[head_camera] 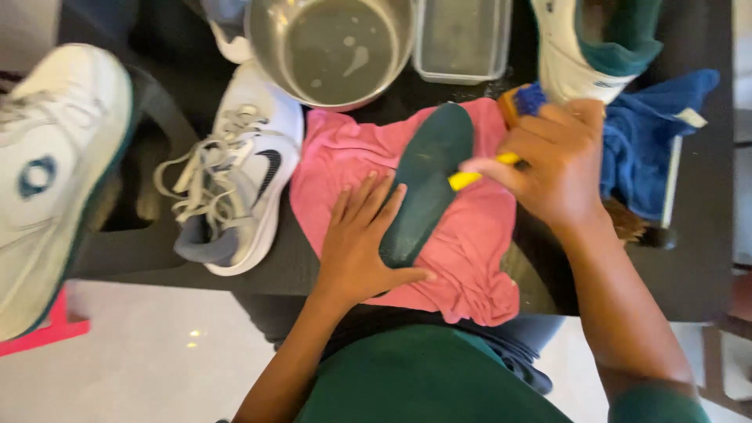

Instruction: The person scrubs a dark green shoe insole with a yellow toothbrush, repeatedly dipping the brush into a container of water. The insole is placed on a pink cloth on a table, and the person scrubs both the top and bottom surfaces.

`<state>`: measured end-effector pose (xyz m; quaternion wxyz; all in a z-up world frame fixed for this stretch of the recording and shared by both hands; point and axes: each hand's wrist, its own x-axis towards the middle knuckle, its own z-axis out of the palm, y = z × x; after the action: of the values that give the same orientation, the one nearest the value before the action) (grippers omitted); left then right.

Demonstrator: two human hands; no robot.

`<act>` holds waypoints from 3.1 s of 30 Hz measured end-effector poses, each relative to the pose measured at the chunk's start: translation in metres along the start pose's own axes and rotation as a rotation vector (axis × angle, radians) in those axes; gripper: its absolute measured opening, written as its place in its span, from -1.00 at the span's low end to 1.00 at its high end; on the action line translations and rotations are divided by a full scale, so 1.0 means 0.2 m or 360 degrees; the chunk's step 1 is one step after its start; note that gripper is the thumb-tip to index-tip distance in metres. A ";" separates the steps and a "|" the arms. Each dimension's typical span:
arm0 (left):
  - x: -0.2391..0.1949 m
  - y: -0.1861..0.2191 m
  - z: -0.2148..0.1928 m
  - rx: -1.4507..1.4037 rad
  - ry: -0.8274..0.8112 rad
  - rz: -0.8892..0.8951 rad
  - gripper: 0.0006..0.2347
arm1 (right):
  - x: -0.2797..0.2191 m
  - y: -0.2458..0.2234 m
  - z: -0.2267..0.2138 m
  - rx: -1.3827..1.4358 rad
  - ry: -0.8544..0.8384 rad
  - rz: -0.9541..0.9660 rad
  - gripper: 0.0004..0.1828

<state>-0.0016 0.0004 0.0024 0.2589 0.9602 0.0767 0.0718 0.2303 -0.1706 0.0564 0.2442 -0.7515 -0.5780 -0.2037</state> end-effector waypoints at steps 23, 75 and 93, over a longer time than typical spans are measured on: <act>0.46 -0.02 -0.31 -0.0890 0.1112 0.0471 -0.90 | 0.17 -0.21 -0.12 0.0721 -0.0398 0.0580 -0.87; 0.47 -0.09 -0.40 -0.0011 0.1180 -0.0039 -0.92 | 0.17 -0.04 0.10 0.0109 -0.0206 0.0961 -0.69; 0.80 0.06 -0.07 0.0173 0.0213 0.0090 -0.39 | 0.07 0.10 0.12 0.0089 0.0011 0.0965 -0.80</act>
<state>0.1534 0.0275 0.0365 0.1985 0.9676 0.0706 0.1389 0.2541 -0.1504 0.0429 0.3165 -0.8821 -0.3318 -0.1081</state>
